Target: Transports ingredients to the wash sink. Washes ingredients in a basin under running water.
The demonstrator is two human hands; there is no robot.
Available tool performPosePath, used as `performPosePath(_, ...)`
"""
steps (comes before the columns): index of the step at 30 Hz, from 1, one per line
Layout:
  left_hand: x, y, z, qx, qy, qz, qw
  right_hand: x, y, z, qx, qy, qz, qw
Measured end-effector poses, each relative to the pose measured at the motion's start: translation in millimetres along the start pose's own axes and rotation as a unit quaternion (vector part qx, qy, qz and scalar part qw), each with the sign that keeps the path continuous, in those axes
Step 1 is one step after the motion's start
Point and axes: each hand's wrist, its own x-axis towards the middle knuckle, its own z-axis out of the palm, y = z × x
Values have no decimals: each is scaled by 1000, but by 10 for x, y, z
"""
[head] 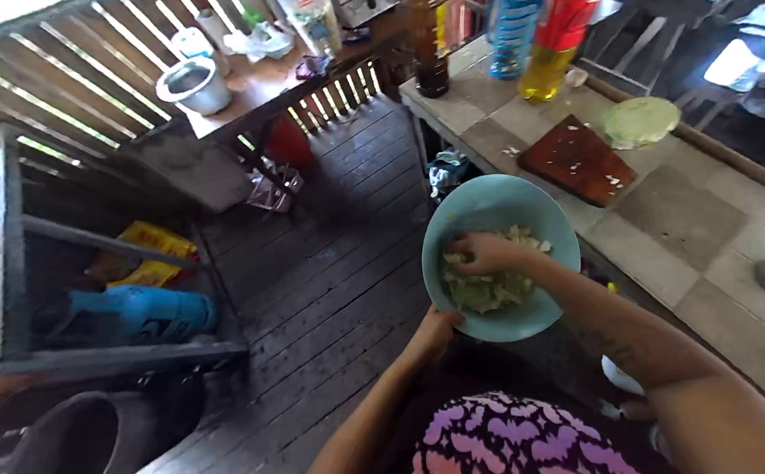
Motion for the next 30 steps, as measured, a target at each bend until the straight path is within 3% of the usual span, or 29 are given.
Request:
performPosePath(2, 53, 96, -298, -48, 13, -14, 999, 230, -210, -129, -30, -68, -70, 995)
performPosePath(4, 80, 177, -584, -87, 23, -6, 996, 395, -457, -403, -56, -78, -85, 992)
performPosePath(7, 75, 326, -950, -114, 63, 13, 991, 698, -1003, -804, -91, -128, 55, 986)
performPosePath(8, 78, 364, -1067, -124, 78, 22, 989, 871, -854, -798, -103, -112, 24, 988)
performPosePath(10, 91, 436, -1285, -156, 101, 44, 982, 1435, -126, -470, -122, 38, -162, 979)
performPosePath(13, 149, 554, -1515, -194, 136, 63, 969, 2082, -607, -341, -114, -109, 23, 987)
performPosePath(14, 176, 590, -1585, -206, 150, 62, 965, 2260, -761, -253, -116, -138, 26, 983)
performPosePath(17, 240, 741, -1856, -266, 205, 49, 941, 2789, -1238, -110, -149, -152, -95, 973)
performPosePath(21, 394, 811, -2257, -346, 252, 68, 901, 3325, -1663, -118, -115, -26, -251, 961)
performPosePath(23, 426, 876, -2418, -386, 292, 73, 872, 3619, -1864, -61, -102, -6, -310, 945)
performPosePath(27, 346, 861, -2694, -479, 378, 89, 788, 4216, -2309, 371, -71, -94, -437, 892)
performPosePath(30, 184, 694, -2863, -564, 434, 116, 692, 4483, -2754, 806, -35, -122, -492, 861)
